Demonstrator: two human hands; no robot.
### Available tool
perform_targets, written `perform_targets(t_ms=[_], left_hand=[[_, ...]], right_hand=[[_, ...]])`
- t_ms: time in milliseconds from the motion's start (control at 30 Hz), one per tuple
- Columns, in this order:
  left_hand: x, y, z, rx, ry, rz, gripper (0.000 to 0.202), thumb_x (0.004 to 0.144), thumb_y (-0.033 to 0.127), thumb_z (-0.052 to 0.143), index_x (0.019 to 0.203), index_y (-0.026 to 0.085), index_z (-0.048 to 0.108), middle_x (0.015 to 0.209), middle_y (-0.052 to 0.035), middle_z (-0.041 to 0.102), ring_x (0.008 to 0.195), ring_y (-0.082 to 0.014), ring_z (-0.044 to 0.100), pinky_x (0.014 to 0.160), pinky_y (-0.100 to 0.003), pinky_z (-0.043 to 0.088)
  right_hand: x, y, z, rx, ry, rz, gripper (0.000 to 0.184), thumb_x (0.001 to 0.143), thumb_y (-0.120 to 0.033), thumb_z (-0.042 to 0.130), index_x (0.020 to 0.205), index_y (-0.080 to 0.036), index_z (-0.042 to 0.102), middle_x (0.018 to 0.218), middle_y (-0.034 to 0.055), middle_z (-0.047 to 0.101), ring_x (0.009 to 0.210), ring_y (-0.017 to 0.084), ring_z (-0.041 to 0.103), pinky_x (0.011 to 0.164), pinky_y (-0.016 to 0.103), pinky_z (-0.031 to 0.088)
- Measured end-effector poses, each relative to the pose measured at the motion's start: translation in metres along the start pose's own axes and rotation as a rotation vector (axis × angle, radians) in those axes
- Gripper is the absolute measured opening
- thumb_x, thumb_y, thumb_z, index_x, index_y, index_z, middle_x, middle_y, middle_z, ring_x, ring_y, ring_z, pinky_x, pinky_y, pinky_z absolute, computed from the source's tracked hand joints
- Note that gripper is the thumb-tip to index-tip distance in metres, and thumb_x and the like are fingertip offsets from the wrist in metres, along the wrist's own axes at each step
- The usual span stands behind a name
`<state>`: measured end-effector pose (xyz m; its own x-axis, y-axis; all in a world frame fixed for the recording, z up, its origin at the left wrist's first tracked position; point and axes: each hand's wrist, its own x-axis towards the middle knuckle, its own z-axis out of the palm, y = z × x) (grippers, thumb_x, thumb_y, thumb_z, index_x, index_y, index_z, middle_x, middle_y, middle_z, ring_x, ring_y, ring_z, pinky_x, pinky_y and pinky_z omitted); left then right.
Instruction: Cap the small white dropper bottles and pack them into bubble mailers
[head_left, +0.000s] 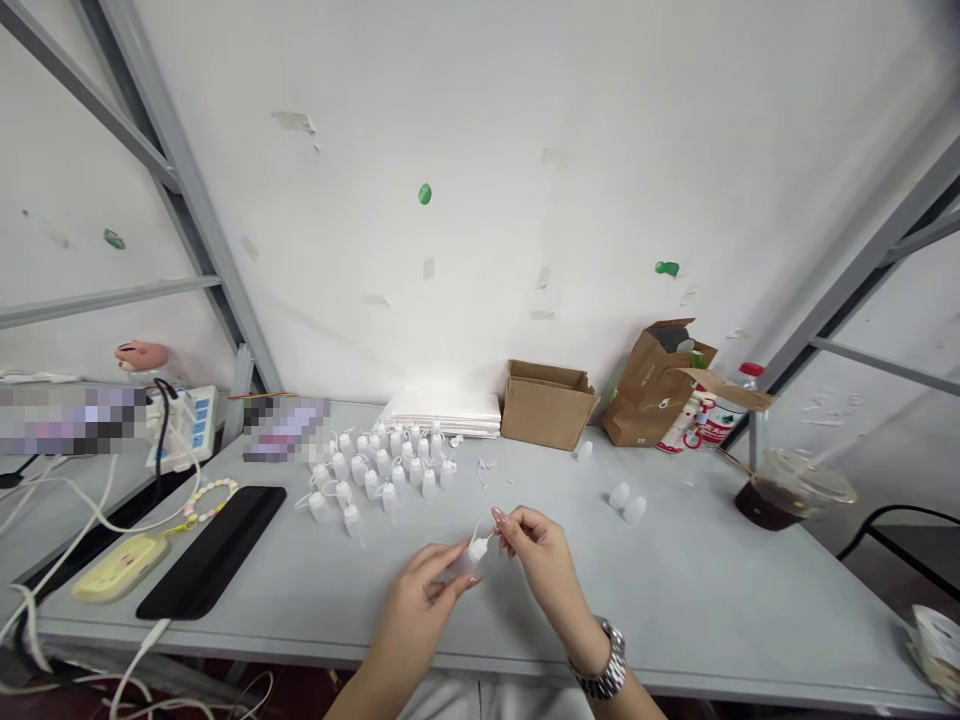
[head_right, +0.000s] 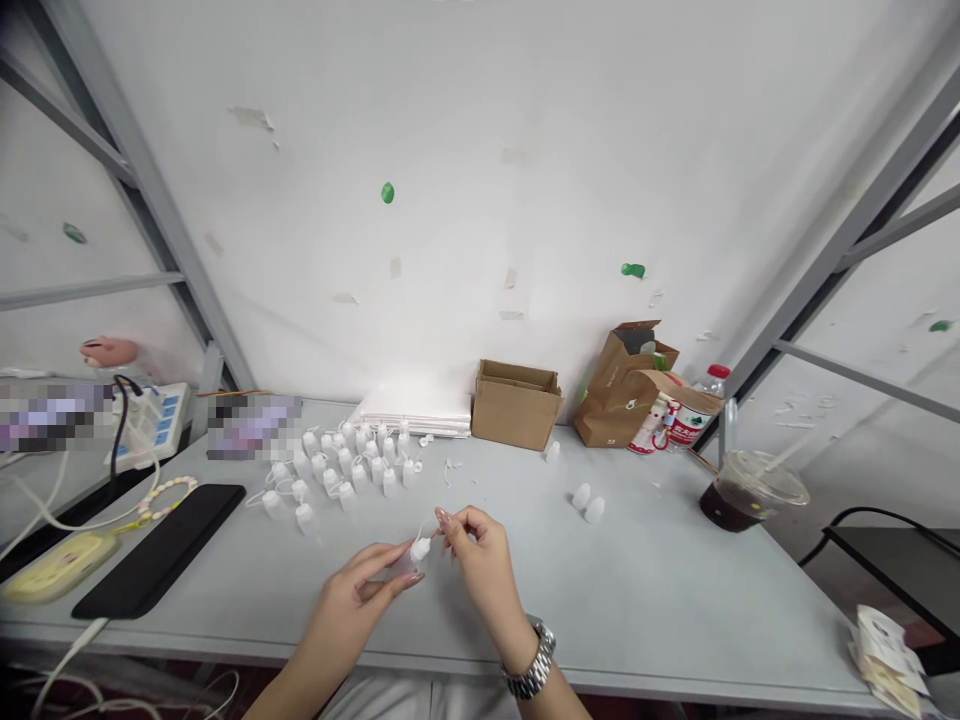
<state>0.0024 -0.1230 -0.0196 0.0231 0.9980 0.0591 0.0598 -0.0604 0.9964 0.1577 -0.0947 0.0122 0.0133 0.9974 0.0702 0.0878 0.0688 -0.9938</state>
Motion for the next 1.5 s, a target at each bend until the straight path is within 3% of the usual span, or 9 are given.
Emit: perform_targets(t_ms=[1500], left_hand=[[0.0015, 0.001, 0.0068, 0.039, -0.033, 0.014, 0.028, 0.067, 0.032, 0.064, 0.093, 0.025, 0.072, 0.087, -0.0022, 0.066, 0.079, -0.018, 0.064, 0.075, -0.031, 0.057]], right_hand=[[-0.0057, 0.0007, -0.0047, -0.043, 0.05, -0.029, 0.04, 0.07, -0.054, 0.062, 0.052, -0.019, 0.053, 0.049, -0.0024, 0.05, 0.05, 0.012, 0.044, 0.053, 0.024, 0.037]])
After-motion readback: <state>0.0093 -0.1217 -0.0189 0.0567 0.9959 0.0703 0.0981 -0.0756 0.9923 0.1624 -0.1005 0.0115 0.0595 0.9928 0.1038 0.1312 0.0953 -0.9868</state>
